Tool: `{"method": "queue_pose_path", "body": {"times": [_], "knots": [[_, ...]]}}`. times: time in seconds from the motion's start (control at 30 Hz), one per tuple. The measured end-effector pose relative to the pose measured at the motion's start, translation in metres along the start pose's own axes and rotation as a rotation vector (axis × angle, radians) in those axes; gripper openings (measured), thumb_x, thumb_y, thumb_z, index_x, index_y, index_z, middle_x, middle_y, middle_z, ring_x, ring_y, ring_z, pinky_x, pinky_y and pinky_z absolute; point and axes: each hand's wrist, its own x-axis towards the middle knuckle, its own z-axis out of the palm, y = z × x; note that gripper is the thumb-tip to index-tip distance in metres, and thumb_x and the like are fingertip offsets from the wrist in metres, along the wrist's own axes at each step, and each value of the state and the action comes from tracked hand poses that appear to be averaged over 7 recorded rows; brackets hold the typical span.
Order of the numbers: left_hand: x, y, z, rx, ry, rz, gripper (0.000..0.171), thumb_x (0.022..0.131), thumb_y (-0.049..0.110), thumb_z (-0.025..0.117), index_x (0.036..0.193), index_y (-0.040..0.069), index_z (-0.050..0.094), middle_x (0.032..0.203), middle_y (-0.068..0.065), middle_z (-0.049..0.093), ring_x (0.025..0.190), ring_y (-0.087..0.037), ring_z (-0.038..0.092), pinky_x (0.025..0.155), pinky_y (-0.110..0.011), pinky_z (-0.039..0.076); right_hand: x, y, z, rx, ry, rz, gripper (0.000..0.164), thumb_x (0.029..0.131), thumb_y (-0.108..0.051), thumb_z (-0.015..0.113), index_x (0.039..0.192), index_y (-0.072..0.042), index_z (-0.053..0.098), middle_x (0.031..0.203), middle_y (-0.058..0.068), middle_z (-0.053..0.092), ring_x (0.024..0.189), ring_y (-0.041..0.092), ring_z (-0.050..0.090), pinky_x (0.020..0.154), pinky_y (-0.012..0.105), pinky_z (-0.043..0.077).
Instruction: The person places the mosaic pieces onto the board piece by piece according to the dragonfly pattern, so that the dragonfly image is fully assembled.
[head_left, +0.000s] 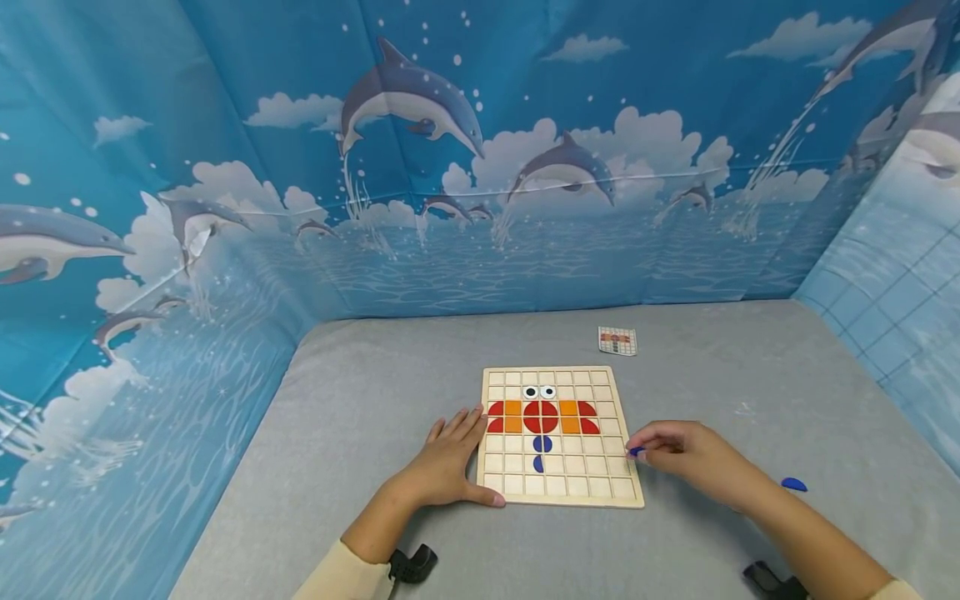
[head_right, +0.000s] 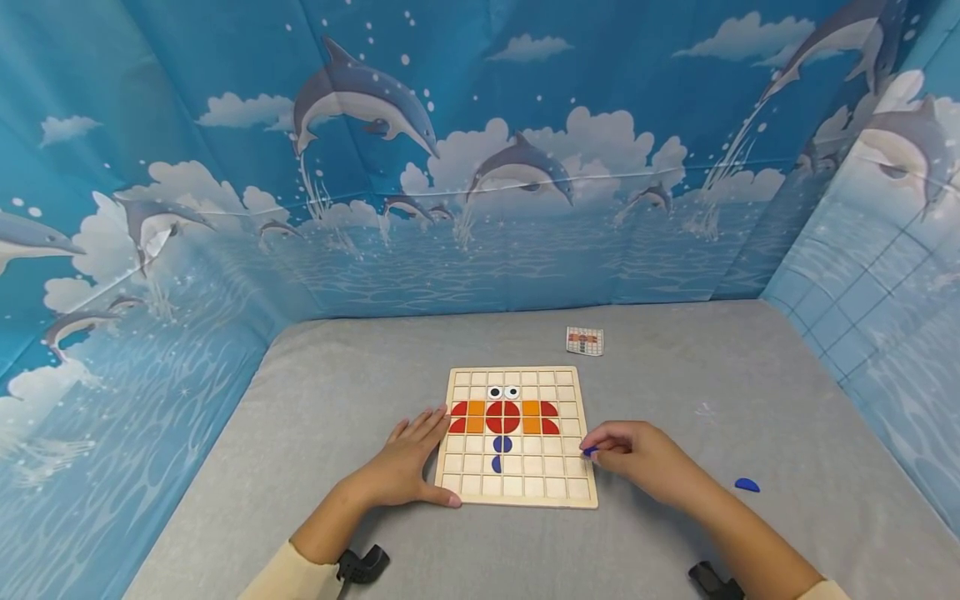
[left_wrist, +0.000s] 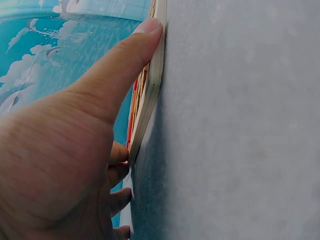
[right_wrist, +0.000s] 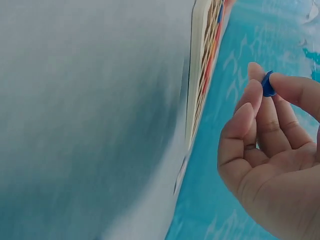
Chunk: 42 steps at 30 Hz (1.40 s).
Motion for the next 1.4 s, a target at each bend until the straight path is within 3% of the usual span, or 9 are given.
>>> {"method": "queue_pose_path", "body": {"times": [0.23,0.33,0.63,1.03,1.4], "knots": [[0.001,-0.001,0.001,-0.005,0.001,0.006,0.129,0.069,0.076,0.077,0.164,0.015,0.015,0.173,0.001,0.005,0.160,-0.026,0.007,0.126,-0.060,0.009,0.010,-0.011,0.020,0.080,-0.043,-0.101,0.017,0.093,-0.007,0.066,0.109,-0.002,0.067,0.097,0.012,0.067,0.083,0.017,0.063,0.072,0.028,0.058],[0.001,-0.002,0.001,-0.001,0.007,0.012,0.129,0.069,0.076,0.077,0.164,0.014,0.016,0.173,0.000,0.006,0.160,-0.026,0.008,0.126,-0.060,0.009,0.016,-0.017,0.029,0.108,-0.039,-0.105,0.017,0.092,-0.005,0.066,0.109,0.000,0.066,0.093,0.012,0.063,0.082,0.019,0.063,0.074,0.028,0.060],[0.000,-0.003,0.002,0.003,0.005,0.013,0.129,0.069,0.075,0.078,0.164,0.014,0.016,0.173,0.000,0.007,0.160,-0.027,0.008,0.125,-0.061,0.010,0.038,-0.030,0.053,-0.025,-0.028,-0.177,0.008,0.091,-0.003,0.067,0.097,-0.008,0.068,0.085,0.003,0.064,0.080,0.016,0.060,0.069,0.021,0.053],[0.002,-0.002,0.000,0.015,0.005,0.009,0.129,0.069,0.078,0.075,0.164,0.015,0.015,0.173,0.002,0.007,0.160,-0.025,0.007,0.126,-0.060,0.009,0.058,-0.043,0.073,-0.097,-0.039,-0.181,0.008,0.087,-0.003,0.070,0.089,-0.011,0.069,0.078,-0.001,0.062,0.073,0.015,0.056,0.063,0.022,0.049],[0.001,-0.003,0.000,0.020,0.028,0.036,0.128,0.069,0.076,0.076,0.163,0.012,0.018,0.172,-0.002,0.010,0.160,-0.028,0.011,0.125,-0.061,0.012,0.068,-0.042,0.083,-0.213,-0.042,-0.245,0.008,0.083,-0.002,0.071,0.085,-0.009,0.069,0.074,-0.006,0.063,0.067,0.008,0.054,0.060,0.021,0.046]]}}
